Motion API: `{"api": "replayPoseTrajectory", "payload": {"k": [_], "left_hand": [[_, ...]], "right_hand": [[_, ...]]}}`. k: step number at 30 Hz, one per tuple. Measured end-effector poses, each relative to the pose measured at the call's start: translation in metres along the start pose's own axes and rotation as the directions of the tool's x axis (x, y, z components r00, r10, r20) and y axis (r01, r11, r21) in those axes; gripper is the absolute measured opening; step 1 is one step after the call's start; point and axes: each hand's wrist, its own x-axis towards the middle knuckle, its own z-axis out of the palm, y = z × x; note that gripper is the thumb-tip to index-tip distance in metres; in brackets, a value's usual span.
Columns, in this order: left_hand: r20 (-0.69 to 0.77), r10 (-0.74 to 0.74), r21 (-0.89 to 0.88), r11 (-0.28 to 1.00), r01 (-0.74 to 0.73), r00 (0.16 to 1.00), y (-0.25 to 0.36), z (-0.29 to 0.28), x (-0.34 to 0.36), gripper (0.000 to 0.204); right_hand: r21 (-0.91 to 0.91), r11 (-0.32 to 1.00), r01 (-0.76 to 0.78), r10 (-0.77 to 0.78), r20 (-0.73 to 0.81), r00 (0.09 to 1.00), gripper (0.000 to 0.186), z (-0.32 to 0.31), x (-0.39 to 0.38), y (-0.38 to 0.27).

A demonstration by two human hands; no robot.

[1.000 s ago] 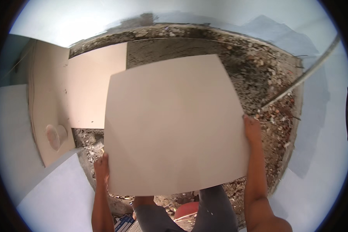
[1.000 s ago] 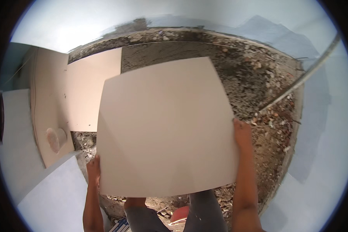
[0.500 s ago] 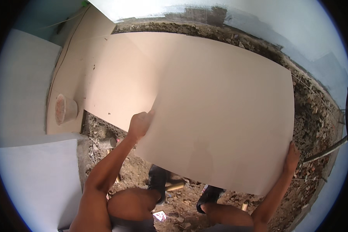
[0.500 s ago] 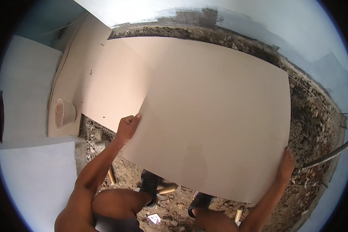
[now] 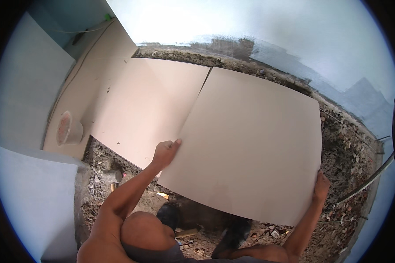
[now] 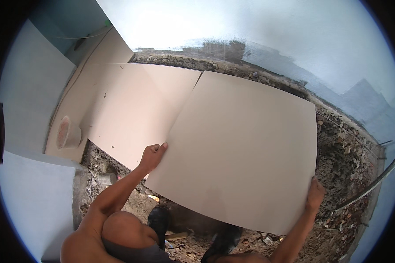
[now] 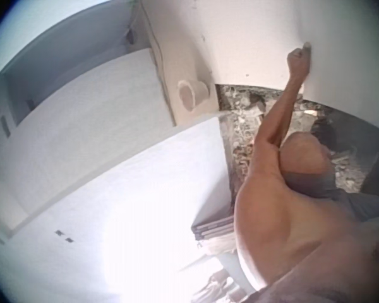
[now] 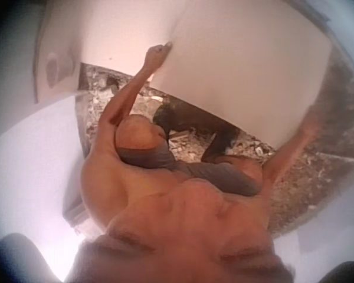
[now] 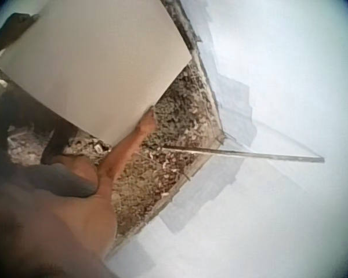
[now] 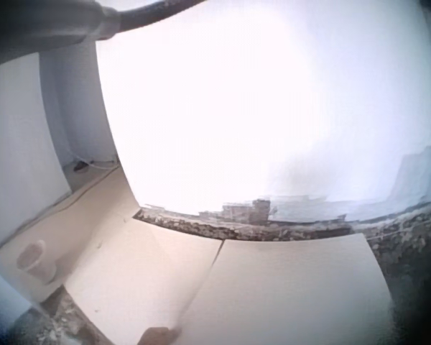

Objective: The person spreads wet cement on the floor using a trowel and a straightedge, then places a large tile onto the prepared area. They use a rubber mallet to tap the tile into place and adjust its alignment.

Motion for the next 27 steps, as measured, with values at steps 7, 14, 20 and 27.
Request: {"api": "replayPoseTrajectory", "payload": {"k": [7,14,20,27], "left_hand": [[-0.008,0.029,-0.047,0.998,-0.029,1.0,-0.014,0.007,0.004,0.067],[-0.029,0.055,0.002,0.998,-0.055,0.998,-0.032,0.004,0.011,0.066],[-0.009,0.021,0.014,1.0,-0.021,1.0,-0.018,0.008,0.009,0.063],[0.016,0.093,0.35,0.932,-0.093,0.996,-0.024,0.004,0.016,0.064]], "right_hand": [[-0.006,1.0,0.015,-0.015,-0.024,1.0,0.046,0.004,0.014,0.016],[-0.002,1.0,0.031,-0.031,-0.02,0.999,0.047,0.021,-0.001,-0.012],[-0.041,0.999,0.009,-0.012,-0.055,0.998,0.05,0.021,0.004,-0.006],[-0.112,0.992,-0.059,0.061,0.009,0.998,0.051,0.027,0.002,0.004]]}}
